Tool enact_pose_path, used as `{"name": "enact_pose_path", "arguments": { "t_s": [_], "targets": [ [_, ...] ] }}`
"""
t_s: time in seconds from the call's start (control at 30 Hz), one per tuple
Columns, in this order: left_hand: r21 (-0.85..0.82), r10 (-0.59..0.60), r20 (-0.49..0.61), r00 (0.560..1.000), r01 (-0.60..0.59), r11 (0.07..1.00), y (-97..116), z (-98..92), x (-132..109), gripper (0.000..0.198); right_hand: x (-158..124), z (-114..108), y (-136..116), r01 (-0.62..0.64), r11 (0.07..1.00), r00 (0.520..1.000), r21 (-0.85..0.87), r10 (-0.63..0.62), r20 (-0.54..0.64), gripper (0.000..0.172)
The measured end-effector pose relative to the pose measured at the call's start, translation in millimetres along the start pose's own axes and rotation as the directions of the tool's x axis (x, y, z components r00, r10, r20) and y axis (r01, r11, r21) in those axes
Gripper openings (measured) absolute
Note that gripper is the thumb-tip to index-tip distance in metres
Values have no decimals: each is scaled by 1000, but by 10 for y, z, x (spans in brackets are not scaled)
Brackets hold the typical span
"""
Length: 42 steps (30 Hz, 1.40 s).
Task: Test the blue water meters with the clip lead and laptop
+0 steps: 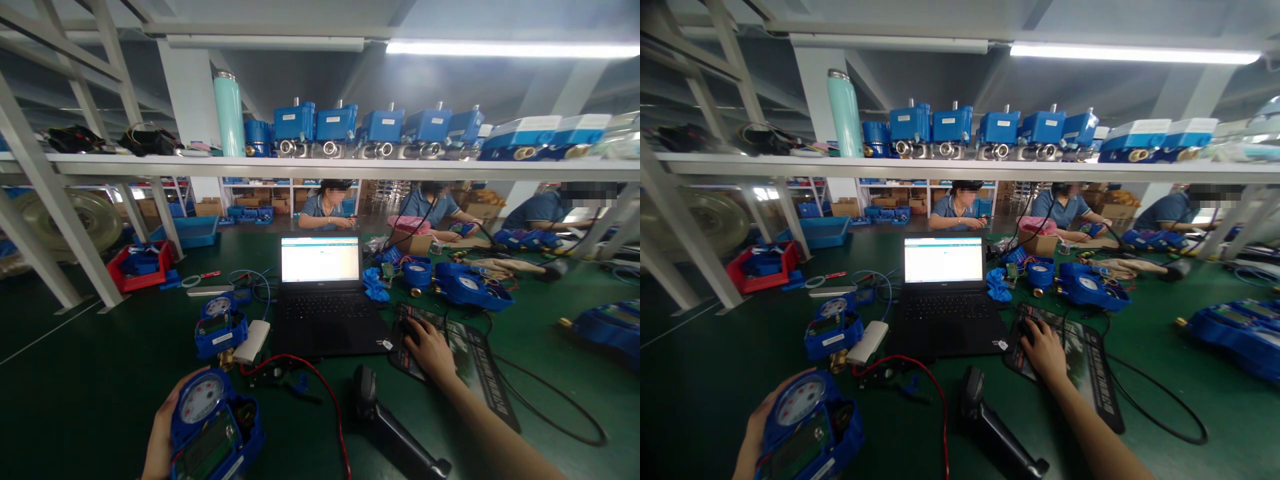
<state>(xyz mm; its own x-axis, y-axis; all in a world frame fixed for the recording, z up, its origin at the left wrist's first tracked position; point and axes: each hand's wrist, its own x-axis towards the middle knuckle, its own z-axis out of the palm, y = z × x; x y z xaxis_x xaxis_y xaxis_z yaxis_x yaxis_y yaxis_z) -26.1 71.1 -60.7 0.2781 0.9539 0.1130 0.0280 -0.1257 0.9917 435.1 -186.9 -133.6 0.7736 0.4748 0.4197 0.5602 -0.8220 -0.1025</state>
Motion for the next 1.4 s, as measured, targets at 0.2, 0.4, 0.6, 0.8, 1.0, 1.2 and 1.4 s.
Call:
{"name": "enact_pose_path", "arguments": {
  "t_s": [0.2,0.4,0.6,0.8,1.0,1.2,1.4],
  "targets": [
    [-32,-32,8,999,33,999,28,16,-3,36,3,-13,-9,-15,1000,999,9,15,28,47],
    [-101,-89,35,995,92,991,32,29,-27,36,-5,-39,-9,-17,999,1000,30,17,-11,47],
    [-159,-173,25,985,174,972,51,52,-29,39,1,20,26,-16,1000,1000,23,17,-5,48],
    [-229,-196,69,978,206,951,-73,6,52,44,37,75,60,3,1000,1000,26,-3,-15,47],
    [-258,-228,102,968,247,934,-96,-9,58,55,40,95,69,31,999,999,21,-31,-30,46],
    [-237,-191,99,977,209,949,-9,16,3,44,29,82,57,43,999,999,4,-43,-28,46],
    [-239,-195,94,976,212,948,1,28,-8,47,30,67,44,32,999,999,18,-31,-24,46]
  ]
}}
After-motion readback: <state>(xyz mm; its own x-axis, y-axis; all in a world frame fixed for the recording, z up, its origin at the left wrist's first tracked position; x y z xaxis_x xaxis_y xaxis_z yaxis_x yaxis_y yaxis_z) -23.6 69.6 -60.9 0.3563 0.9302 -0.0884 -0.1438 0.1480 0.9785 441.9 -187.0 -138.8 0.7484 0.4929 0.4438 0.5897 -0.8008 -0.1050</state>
